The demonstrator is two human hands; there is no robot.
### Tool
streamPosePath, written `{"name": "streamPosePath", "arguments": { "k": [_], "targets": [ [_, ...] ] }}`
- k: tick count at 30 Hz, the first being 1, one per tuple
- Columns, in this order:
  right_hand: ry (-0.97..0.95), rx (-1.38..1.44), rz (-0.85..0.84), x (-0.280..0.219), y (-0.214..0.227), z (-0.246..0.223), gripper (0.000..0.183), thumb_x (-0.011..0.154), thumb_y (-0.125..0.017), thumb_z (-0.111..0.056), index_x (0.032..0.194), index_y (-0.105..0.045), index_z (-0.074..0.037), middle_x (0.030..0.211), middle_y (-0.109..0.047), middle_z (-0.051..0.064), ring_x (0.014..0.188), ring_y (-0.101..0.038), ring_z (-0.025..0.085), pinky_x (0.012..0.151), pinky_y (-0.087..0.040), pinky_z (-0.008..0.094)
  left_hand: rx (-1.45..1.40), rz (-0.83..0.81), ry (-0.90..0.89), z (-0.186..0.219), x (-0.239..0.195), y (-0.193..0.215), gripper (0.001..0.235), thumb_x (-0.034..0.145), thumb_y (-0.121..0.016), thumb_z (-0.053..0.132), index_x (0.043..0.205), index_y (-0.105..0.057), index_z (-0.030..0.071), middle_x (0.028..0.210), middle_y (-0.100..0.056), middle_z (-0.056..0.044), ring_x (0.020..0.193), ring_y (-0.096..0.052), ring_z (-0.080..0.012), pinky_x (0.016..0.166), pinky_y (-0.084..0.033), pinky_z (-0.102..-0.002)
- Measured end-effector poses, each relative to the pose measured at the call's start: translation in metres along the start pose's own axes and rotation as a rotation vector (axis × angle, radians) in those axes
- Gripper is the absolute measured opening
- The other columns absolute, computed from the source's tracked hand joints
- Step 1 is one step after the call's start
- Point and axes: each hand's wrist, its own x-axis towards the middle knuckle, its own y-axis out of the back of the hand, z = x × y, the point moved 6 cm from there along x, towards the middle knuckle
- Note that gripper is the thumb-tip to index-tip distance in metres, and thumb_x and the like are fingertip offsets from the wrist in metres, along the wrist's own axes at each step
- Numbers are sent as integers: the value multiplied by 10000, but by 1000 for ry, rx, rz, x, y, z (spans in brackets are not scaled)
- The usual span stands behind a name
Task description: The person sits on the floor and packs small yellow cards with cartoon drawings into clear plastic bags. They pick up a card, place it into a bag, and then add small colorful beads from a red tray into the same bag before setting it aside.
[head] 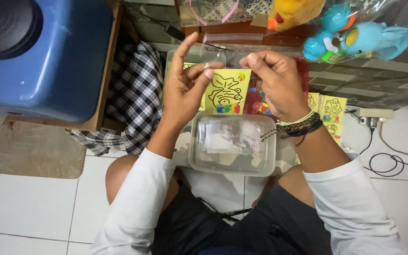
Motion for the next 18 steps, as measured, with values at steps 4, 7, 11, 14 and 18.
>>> {"name": "streamPosePath", "arguments": {
  "k": [4, 7, 11, 14, 18],
  "targets": [
    [-39, 33, 3, 7, 5, 8, 200, 1052, -643, -202, 1027, -716, -18, 899, -712, 78, 808, -750, 147, 686, -676, 309, -119, -90, -29, -4, 0, -2, 709, 1077, -616, -87, 1621, -291, 230, 1368, -669, -204, 1142, -677, -175, 992, -584, -331],
    [-89, 58, 0, 6, 5, 13, 202, 1050, -636, -214, 1045, -710, -27, 917, -724, 81, 851, -771, 173, 728, -683, 344, -85, -82, -20, -2, 1, -2, 423, 994, -695, -68, 1364, -639, 130, 1246, -705, -62, 885, -650, -75, 760, -584, -223],
    [-73, 81, -6, 5, 1, 18, 200, 1043, -648, -205, 1062, -707, -15, 924, -729, 111, 851, -775, 186, 725, -681, 337, 242, -11, -60, -1, 1, 4, 290, 901, -798, -5, 1120, -813, 185, 637, -465, 67, 585, -355, -32, 540, -363, -204],
    [20, 49, -21, -3, -11, 0, 232, 1049, -642, -176, 1217, -621, -17, 955, -716, 127, 858, -759, 175, 736, -663, 296, 286, 35, -46, -6, 2, 14, 300, 915, -789, 5, 1144, -810, 198, 548, -385, 83, 542, -339, -26, 519, -338, -195],
    [315, -104, -104, -9, -21, -23, 355, 1048, -663, -8, 1366, -507, 16, 1094, -696, 222, 931, -701, 176, 797, -609, 256, 252, 92, -41, 4, 2, 20, 323, 917, -762, -27, 1174, -794, 166, 576, -374, 56, 591, -366, -31, 549, -370, -213]
  ]
}}
